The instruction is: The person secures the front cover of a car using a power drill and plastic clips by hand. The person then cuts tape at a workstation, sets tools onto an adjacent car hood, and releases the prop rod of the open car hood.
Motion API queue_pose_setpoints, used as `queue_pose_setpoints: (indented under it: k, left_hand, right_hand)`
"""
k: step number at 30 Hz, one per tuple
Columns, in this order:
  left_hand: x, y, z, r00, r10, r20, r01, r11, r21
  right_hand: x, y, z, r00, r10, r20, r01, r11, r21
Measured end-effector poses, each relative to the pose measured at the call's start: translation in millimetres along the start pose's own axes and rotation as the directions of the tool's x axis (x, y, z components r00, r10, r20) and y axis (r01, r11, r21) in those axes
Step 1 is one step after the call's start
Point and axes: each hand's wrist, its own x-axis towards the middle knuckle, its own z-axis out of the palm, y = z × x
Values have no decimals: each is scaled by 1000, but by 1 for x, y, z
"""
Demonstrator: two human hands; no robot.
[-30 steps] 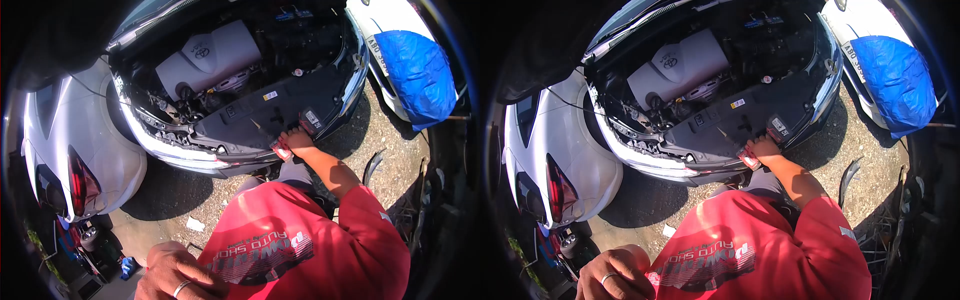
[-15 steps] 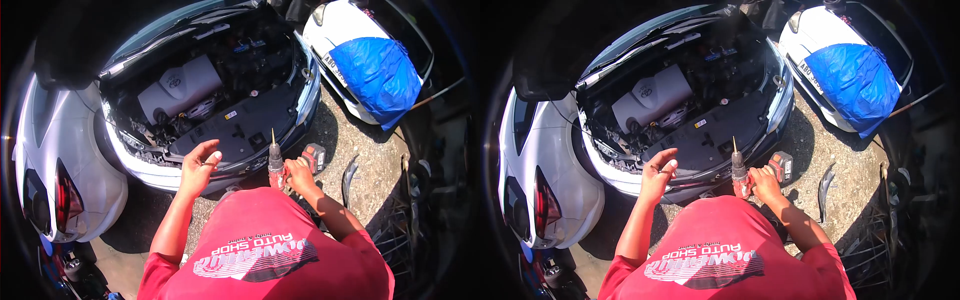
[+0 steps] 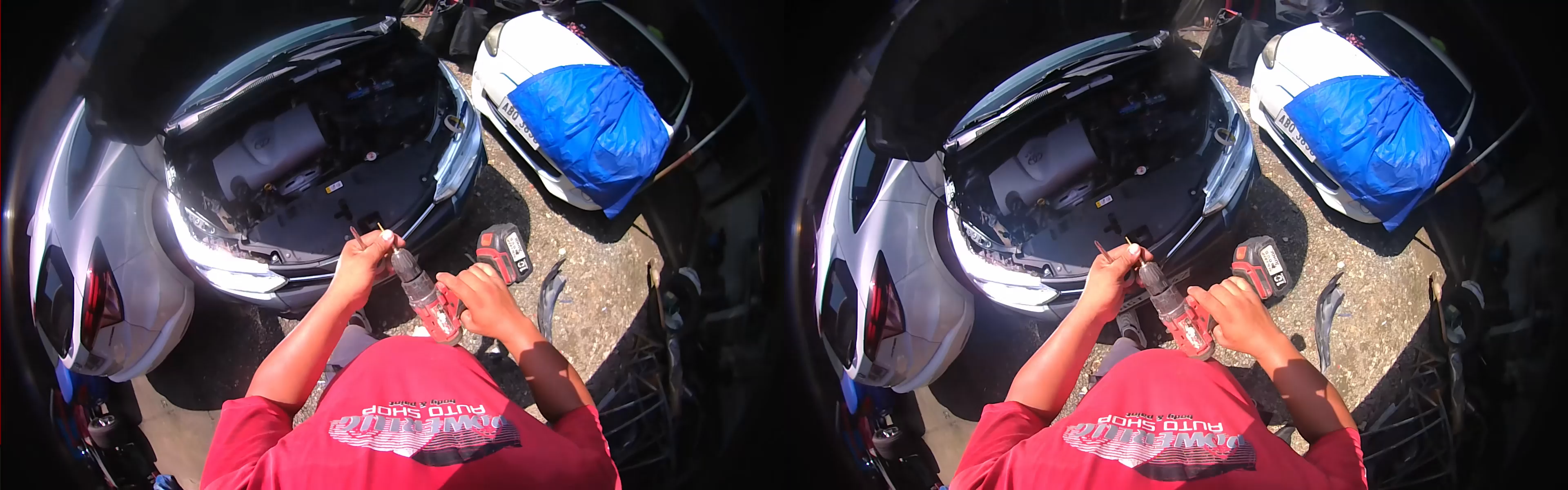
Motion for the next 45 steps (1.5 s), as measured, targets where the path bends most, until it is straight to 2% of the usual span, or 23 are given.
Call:
queue_pose_setpoints:
  k: [1,3,5,7,8,9,11,15,16,17,18,19,20,21,23,27,30,35,37,39,41,44,45]
  left_hand:
    - [-1,-2,5,997,-6,-81,2,999,-48]
    - [-7,5,7,993,-37,-109,21,989,-146]
    - [-14,13,-2,996,-21,-82,-2,962,-272]
    - [-34,30,-1,998,-11,-69,-16,924,-383]
    - [-48,36,2,997,-2,-81,-33,902,-429]
    - [-63,42,5,996,8,-91,-50,879,-474]
    - [-90,43,6,994,94,-50,-106,873,-476]
    - [-127,32,15,980,127,-155,-178,909,-377]
    - [-132,28,15,975,118,-189,-182,912,-368]
    - [-135,26,17,974,120,-193,-185,913,-363]
    - [-137,25,19,962,78,-262,-184,894,-409]
    - [-139,24,22,944,32,-328,-187,871,-454]
    - [-141,22,18,947,14,-322,-171,870,-463]
    - [-140,19,13,946,21,-324,-176,872,-458]
    - [-138,13,4,917,3,-398,-203,863,-463]
    - [-125,16,6,898,11,-439,-245,843,-480]
    - [-120,18,10,920,13,-392,-222,842,-492]
    - [-98,18,9,919,-6,-394,-191,868,-458]
    - [-94,28,19,937,-17,-350,-144,892,-429]
    - [-83,26,27,950,25,-312,-172,874,-454]
    - [-73,28,39,941,29,-338,-189,872,-452]
    - [-57,25,48,964,21,-267,-149,869,-472]
    - [-52,23,48,974,30,-223,-132,876,-463]
  right_hand:
    - [-1,-1,-6,1000,-2,-4,2,1000,-3]
    - [2,-8,-20,997,36,74,-36,999,3]
    - [7,-16,-34,998,-2,68,-2,998,58]
    - [15,-30,-44,988,-69,-138,112,935,337]
    - [17,-32,-46,977,-82,-197,157,900,407]
    - [15,-38,-39,981,-3,-194,100,866,490]
    - [9,-60,-47,983,96,-155,34,741,671]
    - [1,-60,-22,975,150,-165,16,691,722]
    - [9,-64,-22,950,111,-293,136,696,705]
    - [13,-68,-24,949,109,-296,142,693,707]
    - [15,-71,-27,949,-10,-315,193,808,557]
    - [15,-72,-19,940,-71,-333,234,846,478]
    - [16,-73,-11,927,-133,-350,275,876,397]
    - [11,-71,3,954,4,-299,178,797,578]
    - [14,-71,10,939,-31,-343,227,806,547]
    - [18,-65,15,897,-90,-433,338,771,540]
    - [13,-61,11,907,-102,-409,331,774,539]
    - [-3,-60,-6,907,5,-421,265,769,581]
    - [-9,-57,-8,908,0,-418,261,782,567]
    - [-13,-54,-16,908,13,-419,225,827,515]
    - [-16,-59,-29,907,5,-421,209,863,461]
    - [-27,-54,-43,939,121,-321,65,856,512]
    - [-29,-51,-43,941,113,-318,71,855,513]
